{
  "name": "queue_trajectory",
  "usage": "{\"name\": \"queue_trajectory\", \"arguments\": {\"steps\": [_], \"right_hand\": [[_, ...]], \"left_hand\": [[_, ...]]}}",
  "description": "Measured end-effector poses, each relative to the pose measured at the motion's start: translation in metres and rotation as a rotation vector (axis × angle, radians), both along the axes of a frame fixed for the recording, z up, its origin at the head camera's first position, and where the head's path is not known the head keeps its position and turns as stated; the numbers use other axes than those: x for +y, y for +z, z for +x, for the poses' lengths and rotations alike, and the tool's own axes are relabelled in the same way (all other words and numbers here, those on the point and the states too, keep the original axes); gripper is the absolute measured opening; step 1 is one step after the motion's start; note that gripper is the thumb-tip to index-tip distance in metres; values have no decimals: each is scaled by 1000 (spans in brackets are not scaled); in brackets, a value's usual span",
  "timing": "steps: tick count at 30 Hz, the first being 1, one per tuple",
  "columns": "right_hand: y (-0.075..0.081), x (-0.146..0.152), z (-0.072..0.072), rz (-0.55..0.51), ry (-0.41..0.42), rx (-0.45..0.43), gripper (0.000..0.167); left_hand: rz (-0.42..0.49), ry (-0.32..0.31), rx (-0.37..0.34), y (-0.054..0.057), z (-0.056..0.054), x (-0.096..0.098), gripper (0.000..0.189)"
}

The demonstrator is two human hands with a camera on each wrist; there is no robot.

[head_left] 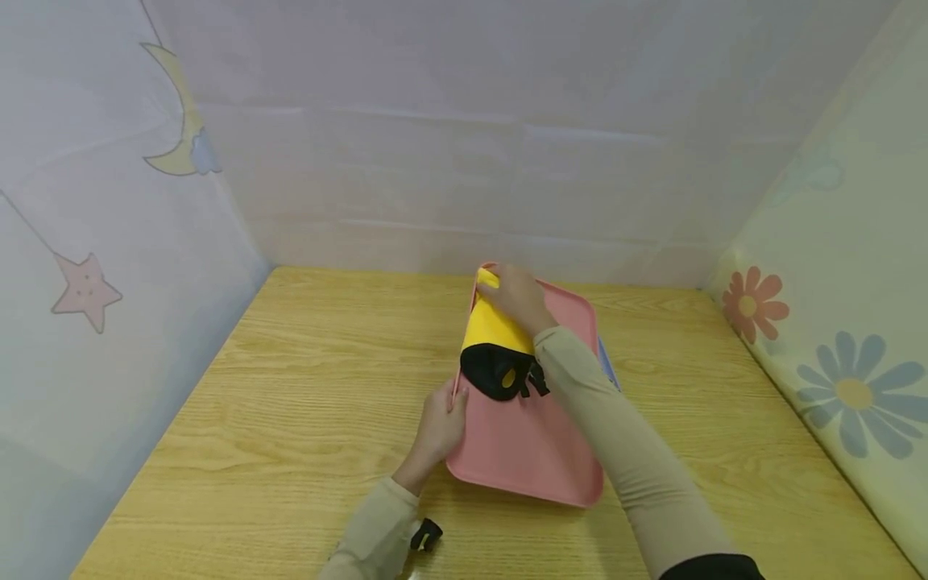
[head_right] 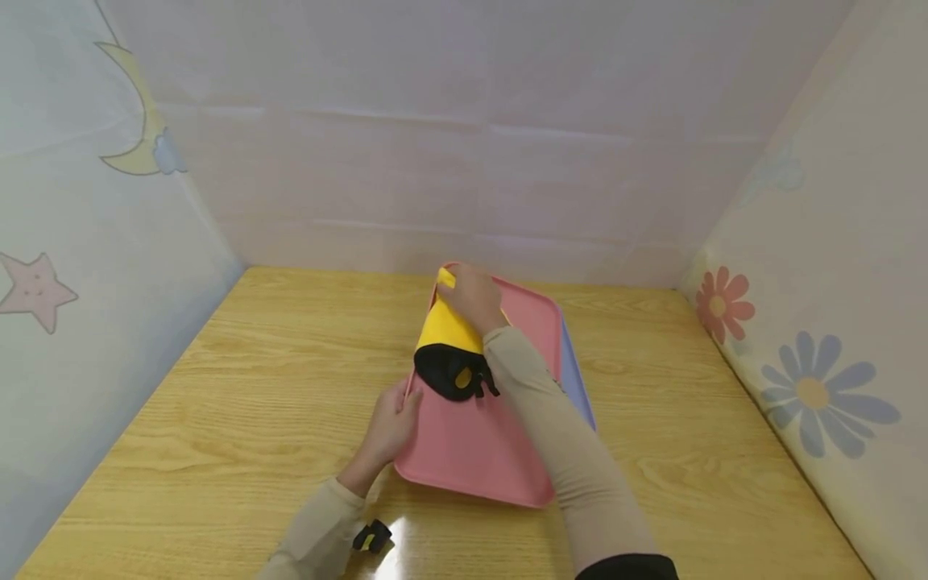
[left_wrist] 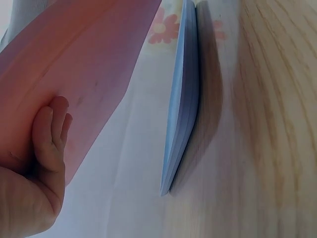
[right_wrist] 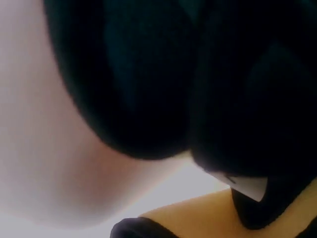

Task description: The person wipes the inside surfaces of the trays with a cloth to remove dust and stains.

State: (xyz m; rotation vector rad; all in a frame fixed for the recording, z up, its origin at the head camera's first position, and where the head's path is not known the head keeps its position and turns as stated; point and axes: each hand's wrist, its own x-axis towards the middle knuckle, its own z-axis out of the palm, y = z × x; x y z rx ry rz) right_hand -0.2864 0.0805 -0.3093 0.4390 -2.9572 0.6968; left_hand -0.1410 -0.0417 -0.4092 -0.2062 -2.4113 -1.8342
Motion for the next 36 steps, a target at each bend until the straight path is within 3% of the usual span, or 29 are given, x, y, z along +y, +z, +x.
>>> {"name": "queue_trajectory", "arguments": {"steps": [7,24,36], "right_hand": [[-2,8,0,34,6,-27,42],[-18,39,-9,152,-7,60,41],[-22,51,-12,189,-28,16,42]], "left_hand": [[32,31,14,-1,2,3,18],[22,79,-6,3,1,-4,18],[45,95,-32,6,-1,-12,19]]}}
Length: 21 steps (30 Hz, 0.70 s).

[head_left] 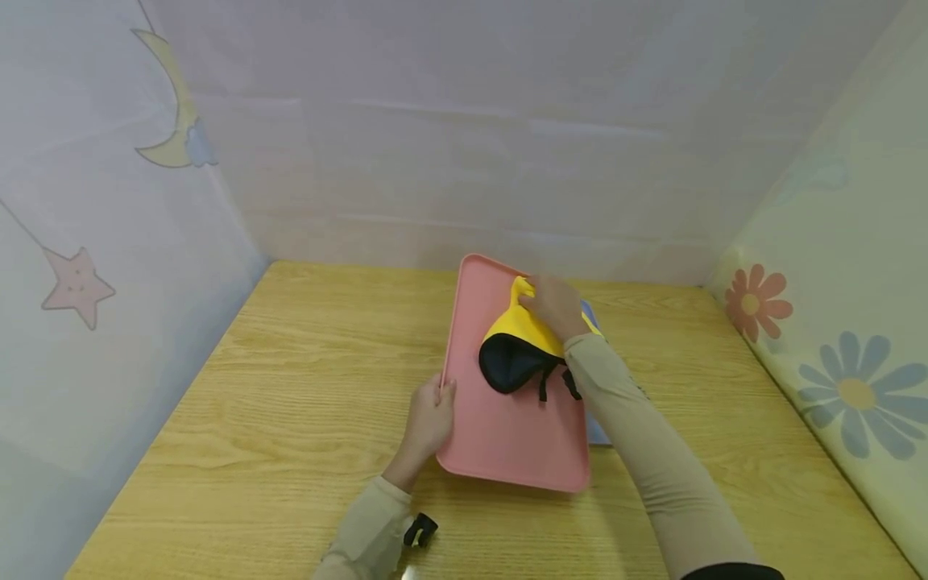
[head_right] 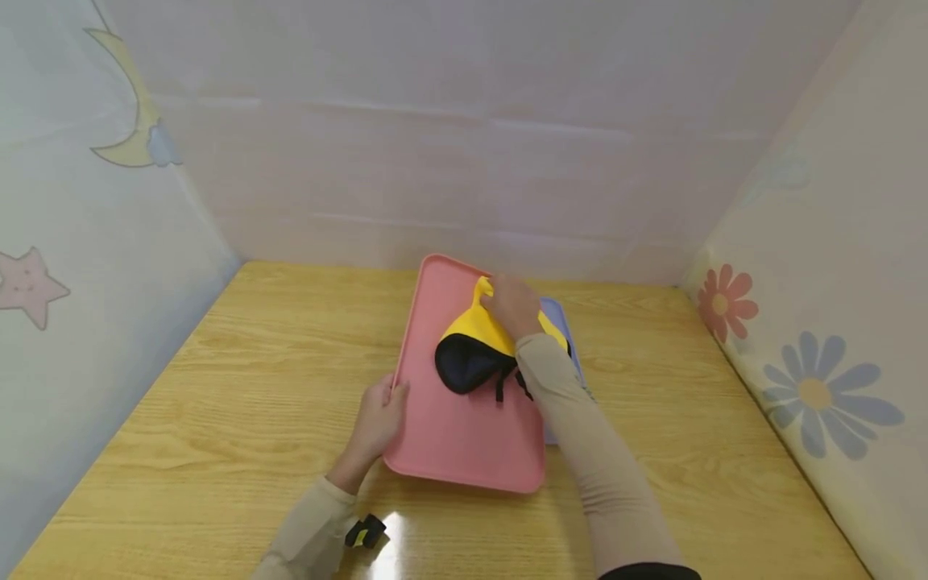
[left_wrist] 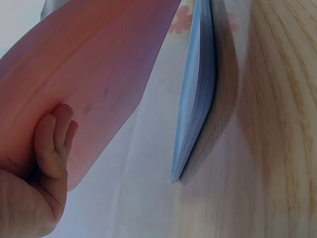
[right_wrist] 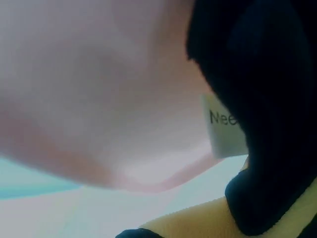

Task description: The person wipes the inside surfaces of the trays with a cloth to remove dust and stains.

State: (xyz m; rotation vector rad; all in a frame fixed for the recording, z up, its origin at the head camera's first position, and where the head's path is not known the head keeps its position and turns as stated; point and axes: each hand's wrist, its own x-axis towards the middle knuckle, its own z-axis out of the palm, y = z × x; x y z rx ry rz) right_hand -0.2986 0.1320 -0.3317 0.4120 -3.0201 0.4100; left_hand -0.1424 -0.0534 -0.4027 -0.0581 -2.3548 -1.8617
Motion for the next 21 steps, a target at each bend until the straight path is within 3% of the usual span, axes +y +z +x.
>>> {"name": "queue_trajectory", "arguments": {"steps": [6,14,21], "right_hand": [[-5,10,-3,40,-38,-6,42],[-14,26,-6,109,-82,38,27],[-20,36,-8,135,-107,31,36]], "left_hand": [[7,20,15,1,-1,-3,19],[20,43,-6,6,1,-9,18],[8,46,34,7,2,-13,17]]}}
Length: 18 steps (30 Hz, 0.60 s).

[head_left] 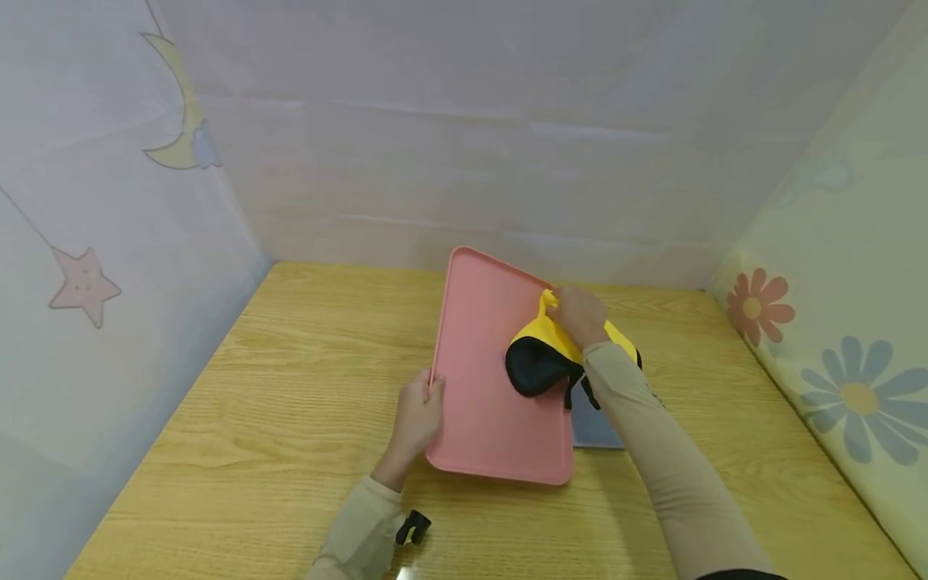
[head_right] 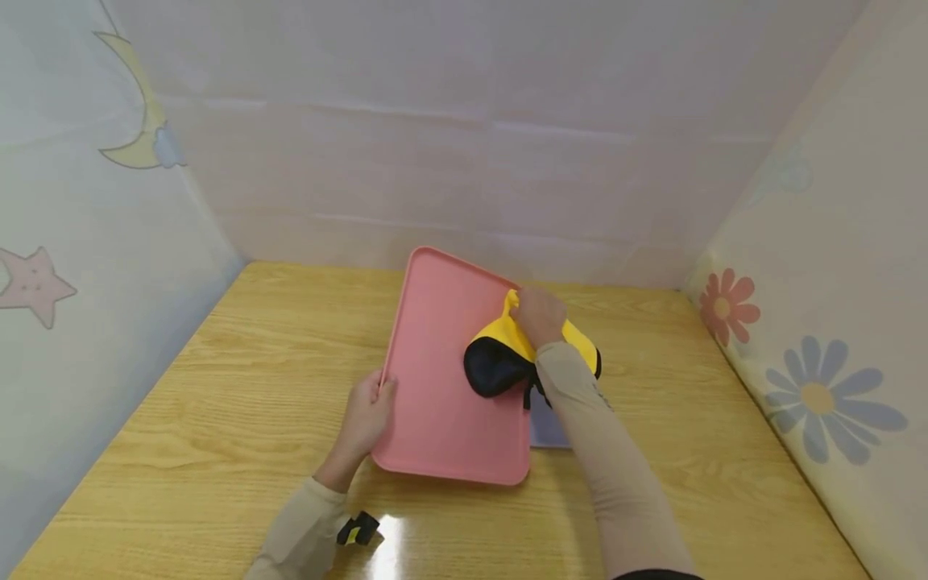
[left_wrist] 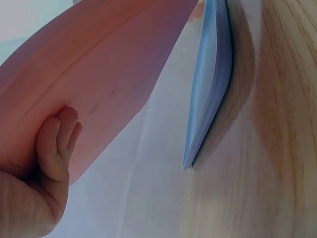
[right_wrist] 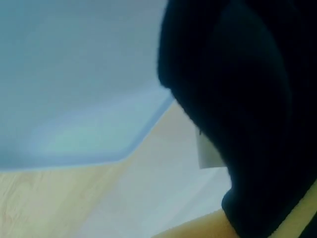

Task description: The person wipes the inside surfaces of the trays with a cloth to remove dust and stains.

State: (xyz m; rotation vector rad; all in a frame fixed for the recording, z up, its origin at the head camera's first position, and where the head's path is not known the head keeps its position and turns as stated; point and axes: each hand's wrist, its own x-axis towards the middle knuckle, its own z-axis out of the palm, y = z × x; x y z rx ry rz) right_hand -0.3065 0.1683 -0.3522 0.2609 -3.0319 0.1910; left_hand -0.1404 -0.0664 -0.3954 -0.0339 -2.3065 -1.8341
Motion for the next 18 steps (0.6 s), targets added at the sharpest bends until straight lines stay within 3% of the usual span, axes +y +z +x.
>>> {"name": "queue_trajectory", "arguments": {"steps": [13,18], "right_hand": [[3,-3,3,-46,-4,-36,43],[5,-10,4,-87,46,-56,45]], "left_hand": [[2,-18,-2,2,1,3,17],[-7,-32,10,3,2,5,17]]}}
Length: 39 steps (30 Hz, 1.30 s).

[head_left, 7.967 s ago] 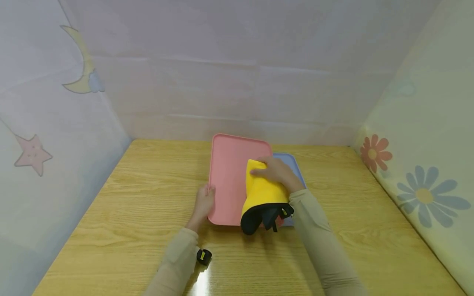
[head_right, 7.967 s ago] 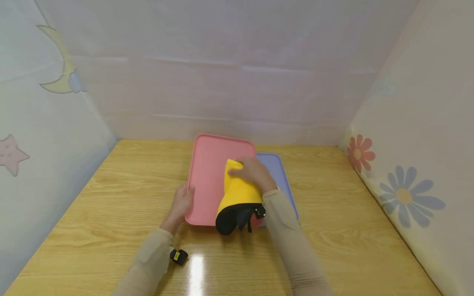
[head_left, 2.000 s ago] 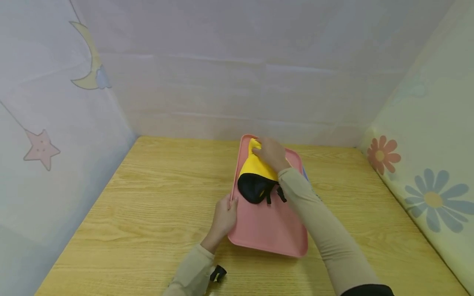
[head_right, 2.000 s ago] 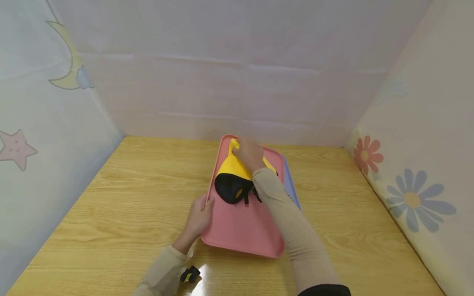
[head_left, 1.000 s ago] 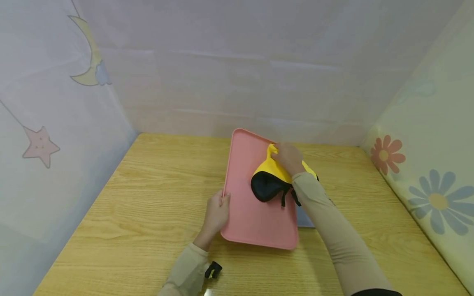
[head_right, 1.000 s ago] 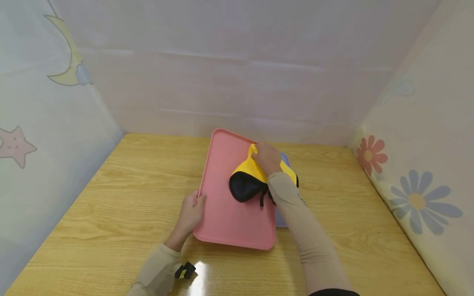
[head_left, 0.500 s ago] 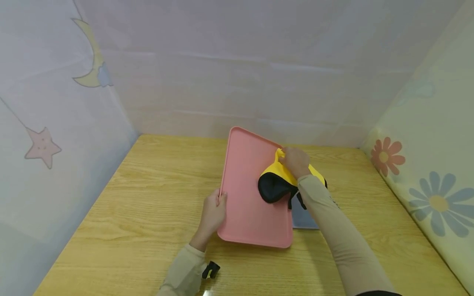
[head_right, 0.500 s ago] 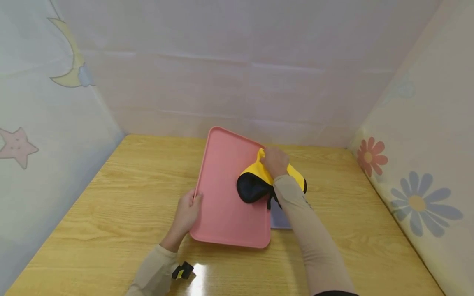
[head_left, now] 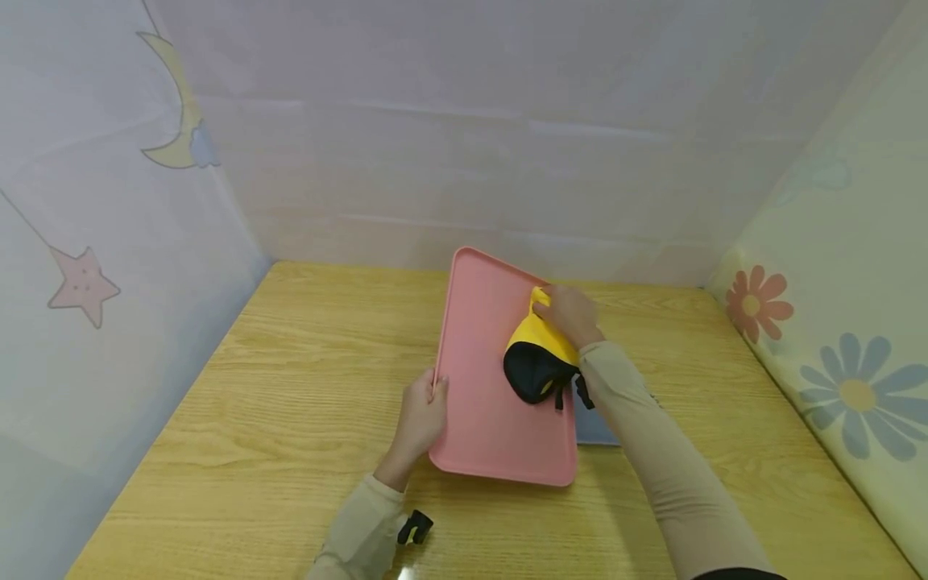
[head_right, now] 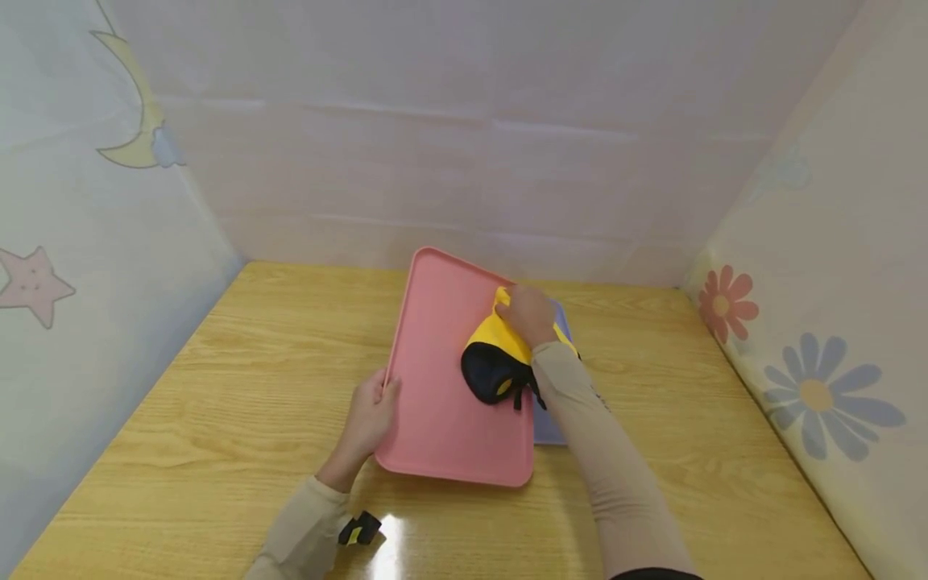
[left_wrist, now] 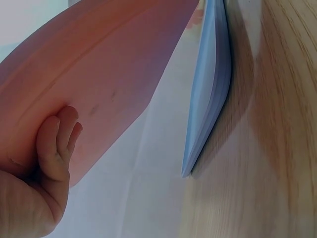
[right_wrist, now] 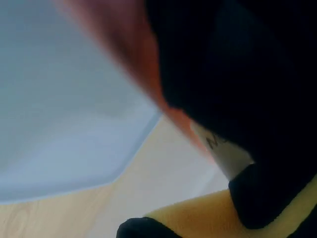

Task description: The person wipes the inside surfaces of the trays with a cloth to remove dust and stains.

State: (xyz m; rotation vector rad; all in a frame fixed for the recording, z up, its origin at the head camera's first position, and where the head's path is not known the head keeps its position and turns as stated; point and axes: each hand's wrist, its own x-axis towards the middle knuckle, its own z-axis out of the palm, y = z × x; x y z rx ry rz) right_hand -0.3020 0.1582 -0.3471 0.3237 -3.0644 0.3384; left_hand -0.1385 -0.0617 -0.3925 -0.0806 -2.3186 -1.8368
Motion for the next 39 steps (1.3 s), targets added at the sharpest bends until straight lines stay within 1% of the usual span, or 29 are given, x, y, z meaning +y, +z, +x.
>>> {"name": "queue_trajectory", "arguments": {"steps": [2,4,7,10,14,17,19,22,23,25,28,31,36,39], "right_hand": [[1,-4,1,-18,24,-3,45],[3,-7,3,-47,31,-11,46],[4,-12,4,-107,50,-11,44],[2,-16,5,-182,86,7,40],[-2,-20,6,-271,124,33,29],[-1,-24,9,-318,132,24,29],[1,-28,12,-325,126,19,33],[4,-36,15,-309,117,31,36],[5,-38,15,-301,119,36,35],[7,-43,16,-301,121,52,28],[9,-49,18,-340,134,66,17],[11,-54,20,-386,157,82,17],[15,-64,25,-418,187,89,16],[18,-70,28,-421,192,85,18]], "left_hand": [[-2,-5,2,0,0,1,18],[-2,-9,7,0,0,1,18],[-7,-6,12,1,0,1,18],[-15,-3,19,1,1,2,17],[-28,-5,18,0,2,3,16],[-37,-2,17,0,2,4,16],[-45,-3,24,-1,2,5,16],[-50,-7,20,0,2,6,16],[-53,-9,17,0,2,6,16],[-51,-17,2,1,2,7,17],[-44,-30,-23,2,2,7,18],[-37,-39,-33,3,3,8,18],[-30,-48,-47,3,3,10,17],[-46,-52,-19,2,2,11,17]]}}
